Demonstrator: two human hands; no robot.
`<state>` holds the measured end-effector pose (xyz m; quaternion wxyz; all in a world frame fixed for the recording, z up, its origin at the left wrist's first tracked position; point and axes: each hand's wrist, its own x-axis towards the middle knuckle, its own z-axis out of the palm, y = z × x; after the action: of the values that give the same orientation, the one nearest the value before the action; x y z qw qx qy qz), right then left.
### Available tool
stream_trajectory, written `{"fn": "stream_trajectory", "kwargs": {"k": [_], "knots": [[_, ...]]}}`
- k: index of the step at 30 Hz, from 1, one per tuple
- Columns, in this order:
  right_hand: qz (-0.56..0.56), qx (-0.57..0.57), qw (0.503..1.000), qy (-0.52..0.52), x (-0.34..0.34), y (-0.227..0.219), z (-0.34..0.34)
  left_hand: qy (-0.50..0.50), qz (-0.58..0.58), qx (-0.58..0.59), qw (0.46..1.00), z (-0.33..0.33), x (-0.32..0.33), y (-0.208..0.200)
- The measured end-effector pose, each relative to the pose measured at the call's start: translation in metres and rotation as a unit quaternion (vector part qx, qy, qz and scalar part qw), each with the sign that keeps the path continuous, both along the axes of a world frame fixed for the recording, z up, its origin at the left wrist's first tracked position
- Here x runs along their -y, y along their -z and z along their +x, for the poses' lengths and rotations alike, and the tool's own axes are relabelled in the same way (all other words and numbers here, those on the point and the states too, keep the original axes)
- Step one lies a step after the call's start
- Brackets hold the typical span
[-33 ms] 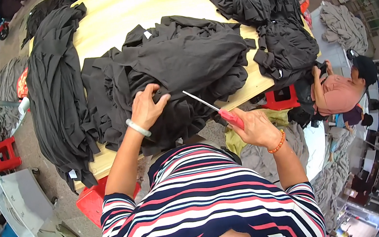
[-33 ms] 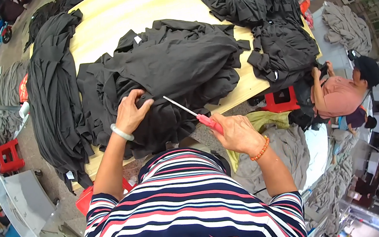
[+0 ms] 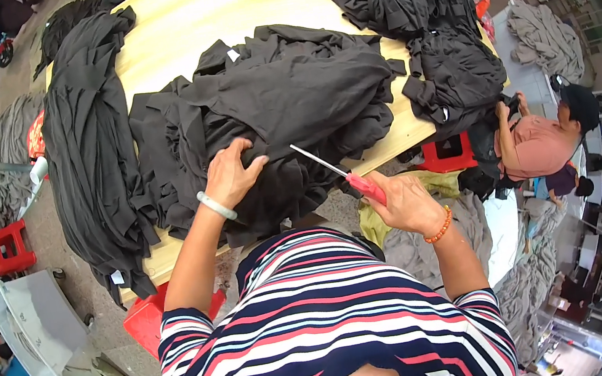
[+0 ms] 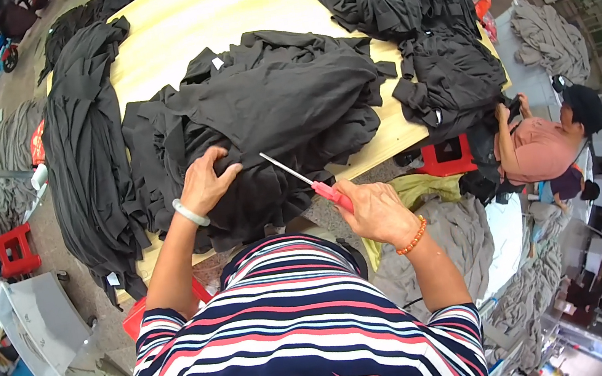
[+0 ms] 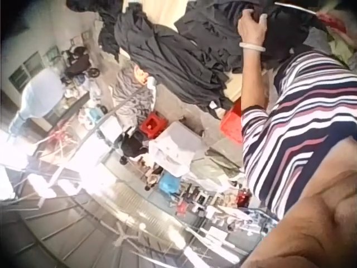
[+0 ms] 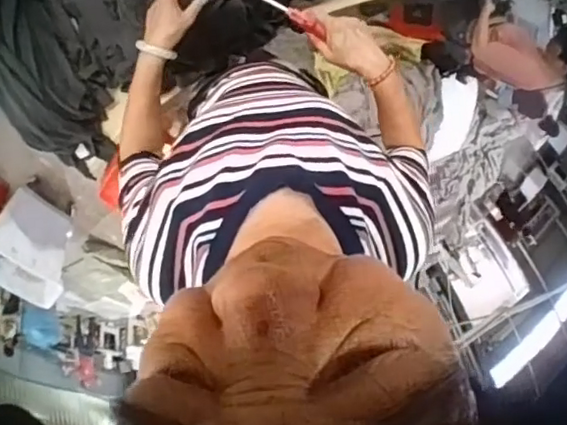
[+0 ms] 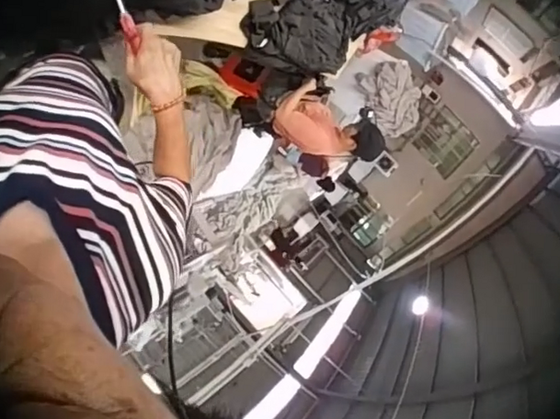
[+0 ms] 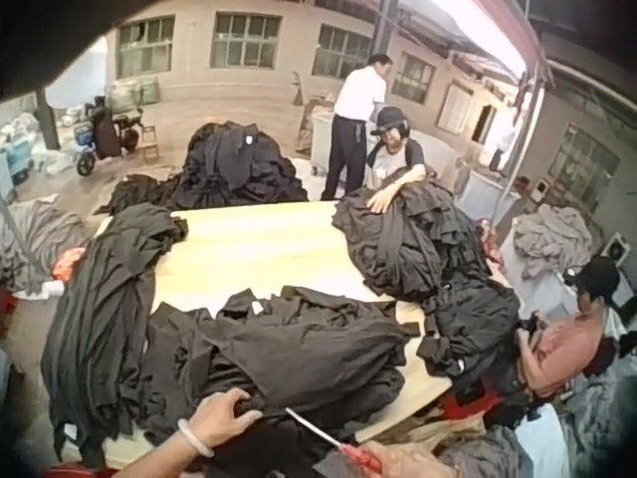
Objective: Trimming excess threads and fabric from garment components using scissors.
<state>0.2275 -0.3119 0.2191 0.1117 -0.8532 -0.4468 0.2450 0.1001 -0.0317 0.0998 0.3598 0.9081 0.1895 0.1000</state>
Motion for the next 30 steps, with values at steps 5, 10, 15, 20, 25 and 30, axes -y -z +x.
{"fn": "stream_trajectory", "kwargs": {"k": [5,10,15,20,25,30], "knots": [[0.046,-0.015,0.999,0.014,-0.001,0.007,-0.017,-0.006,-0.530,-0.027,0.848,-0.010,-0.017,-0.007],[0.024,-0.018,1.000,0.001,-0.007,0.003,-0.023,-0.063,-0.659,-0.112,0.741,-0.009,-0.023,0.013],[-0.018,-0.031,0.999,-0.031,-0.010,0.007,-0.034,-0.029,-0.573,-0.053,0.817,-0.010,0.002,0.034],[-0.042,-0.039,0.996,-0.062,-0.010,0.000,-0.043,-0.085,-0.572,0.013,0.815,-0.019,0.008,0.037],[-0.034,-0.049,0.995,-0.076,-0.013,-0.001,-0.047,-0.091,-0.527,0.046,0.844,-0.024,0.016,0.033],[0.000,-0.030,0.999,-0.018,-0.011,-0.003,-0.039,-0.046,-0.218,0.010,0.975,-0.036,0.012,0.012]]}}
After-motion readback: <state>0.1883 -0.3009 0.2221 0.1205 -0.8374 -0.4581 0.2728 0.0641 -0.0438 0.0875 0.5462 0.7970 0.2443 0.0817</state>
